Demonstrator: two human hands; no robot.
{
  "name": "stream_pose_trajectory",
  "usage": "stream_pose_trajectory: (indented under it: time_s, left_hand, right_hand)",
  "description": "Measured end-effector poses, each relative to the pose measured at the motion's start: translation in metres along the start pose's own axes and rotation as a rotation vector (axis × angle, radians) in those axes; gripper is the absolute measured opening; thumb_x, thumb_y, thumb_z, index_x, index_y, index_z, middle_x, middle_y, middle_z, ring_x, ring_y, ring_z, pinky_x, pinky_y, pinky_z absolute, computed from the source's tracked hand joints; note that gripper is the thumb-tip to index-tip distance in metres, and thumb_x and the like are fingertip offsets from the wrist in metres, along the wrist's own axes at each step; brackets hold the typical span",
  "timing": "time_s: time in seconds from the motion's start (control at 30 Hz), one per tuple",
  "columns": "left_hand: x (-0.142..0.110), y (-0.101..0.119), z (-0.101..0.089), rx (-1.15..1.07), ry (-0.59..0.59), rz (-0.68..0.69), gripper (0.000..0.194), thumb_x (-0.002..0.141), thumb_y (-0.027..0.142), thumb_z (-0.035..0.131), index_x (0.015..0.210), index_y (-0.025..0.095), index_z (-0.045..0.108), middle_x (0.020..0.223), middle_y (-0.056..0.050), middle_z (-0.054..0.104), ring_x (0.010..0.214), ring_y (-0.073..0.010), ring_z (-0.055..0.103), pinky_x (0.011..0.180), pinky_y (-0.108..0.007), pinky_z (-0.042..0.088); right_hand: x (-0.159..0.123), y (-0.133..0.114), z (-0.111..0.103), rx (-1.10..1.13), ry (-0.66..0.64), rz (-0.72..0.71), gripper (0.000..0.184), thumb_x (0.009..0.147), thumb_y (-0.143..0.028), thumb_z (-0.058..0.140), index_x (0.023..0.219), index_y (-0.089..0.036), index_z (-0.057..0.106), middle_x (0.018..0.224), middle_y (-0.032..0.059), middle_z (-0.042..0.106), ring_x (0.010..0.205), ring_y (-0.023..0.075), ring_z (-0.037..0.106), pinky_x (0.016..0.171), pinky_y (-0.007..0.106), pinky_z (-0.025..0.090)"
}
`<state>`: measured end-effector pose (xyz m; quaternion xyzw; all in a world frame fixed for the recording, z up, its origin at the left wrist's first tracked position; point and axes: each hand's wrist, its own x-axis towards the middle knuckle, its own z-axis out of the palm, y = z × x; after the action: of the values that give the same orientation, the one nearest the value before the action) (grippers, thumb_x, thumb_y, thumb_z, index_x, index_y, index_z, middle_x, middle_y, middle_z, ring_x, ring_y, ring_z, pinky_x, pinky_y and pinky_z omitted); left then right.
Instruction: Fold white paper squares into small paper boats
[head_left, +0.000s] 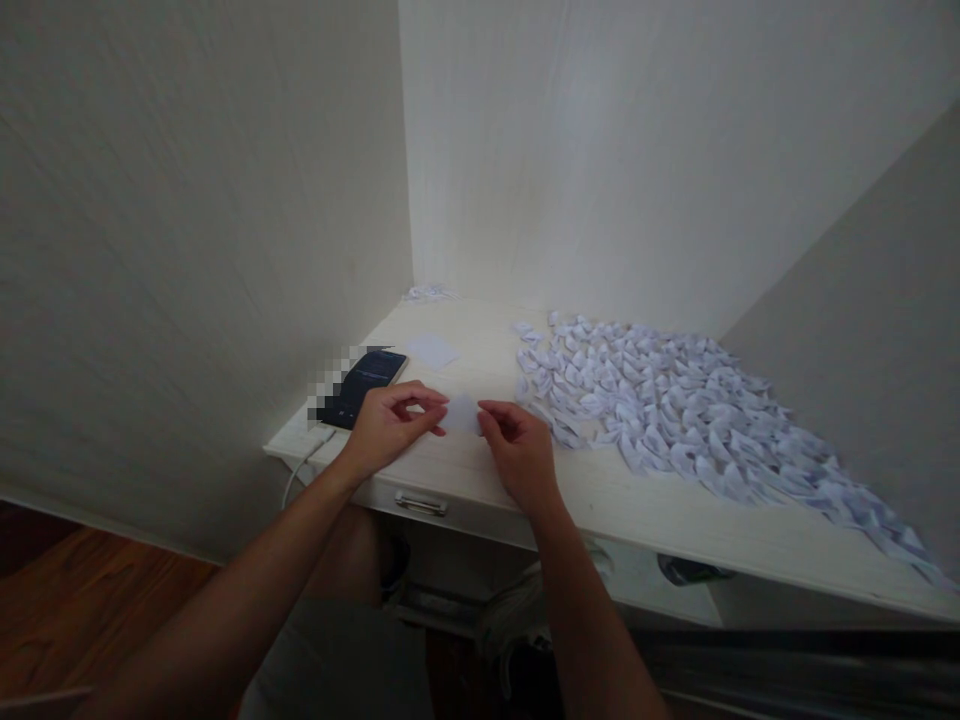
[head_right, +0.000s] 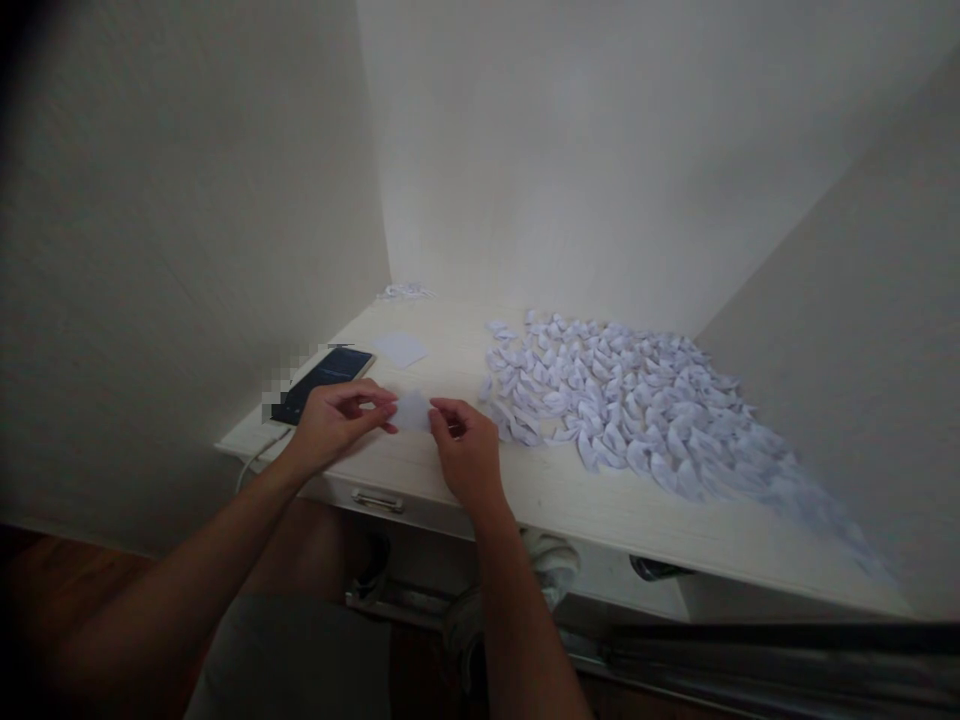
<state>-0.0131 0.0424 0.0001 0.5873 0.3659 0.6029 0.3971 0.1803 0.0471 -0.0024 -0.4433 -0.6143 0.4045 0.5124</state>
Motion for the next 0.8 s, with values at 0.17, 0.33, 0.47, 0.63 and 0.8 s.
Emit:
stream_pose_trajectory:
  time_s: [0.17,0.33,0.47,0.63,0.8]
  left_hand:
    - [0.000,0.001,-0.001,0.059,-0.079,0.054,0.011,0.080,0.025,0.080,0.084,0.016,0.078,0.077,-0.003,0.068,0.065,-0.0142,0.069,0.059,-0.030,0.068]
    - [-0.002,0.005,-0.011,0.420,-0.199,0.348,0.016,0.081,0.027,0.080,0.095,0.019,0.079,0.087,-0.006,0.075,0.068,-0.0134,0.070,0.062,-0.025,0.063]
    - [-0.004,0.006,-0.019,0.632,-0.269,0.564,0.022,0.085,0.022,0.076,0.107,0.021,0.077,0.097,-0.008,0.077,0.080,-0.0153,0.073,0.070,-0.025,0.061]
    - [-0.002,0.005,-0.018,0.652,-0.197,0.649,0.015,0.089,0.018,0.069,0.101,0.019,0.078,0.091,-0.007,0.077,0.078,-0.0145,0.074,0.069,-0.023,0.059]
    - [-0.002,0.007,-0.015,0.574,-0.124,0.623,0.013,0.086,0.021,0.074,0.098,0.022,0.079,0.089,-0.006,0.078,0.076,-0.0149,0.074,0.067,-0.024,0.059]
  right_hand:
    - [-0.001,0.000,0.000,0.022,0.002,-0.030,0.015,0.082,-0.030,0.066,0.089,-0.019,0.074,0.076,0.0030,0.072,0.066,0.0162,0.063,0.064,0.029,0.049]
    - [0.002,0.003,-0.003,0.068,-0.025,0.000,0.010,0.080,-0.028,0.066,0.083,-0.021,0.072,0.073,0.0003,0.069,0.063,0.0145,0.057,0.061,0.028,0.044]
    - [0.003,0.006,-0.007,0.116,-0.063,0.046,0.008,0.078,-0.027,0.066,0.081,-0.022,0.072,0.070,-0.0012,0.066,0.063,0.0137,0.055,0.061,0.027,0.042]
    - [0.001,0.004,-0.008,0.215,-0.084,0.103,0.010,0.079,-0.028,0.066,0.081,-0.022,0.075,0.076,0.0003,0.069,0.063,0.0137,0.058,0.062,0.028,0.046]
    - [-0.005,-0.002,-0.009,0.329,-0.132,0.129,0.019,0.077,-0.025,0.066,0.090,-0.023,0.079,0.079,0.0016,0.074,0.073,0.0164,0.068,0.067,0.028,0.049]
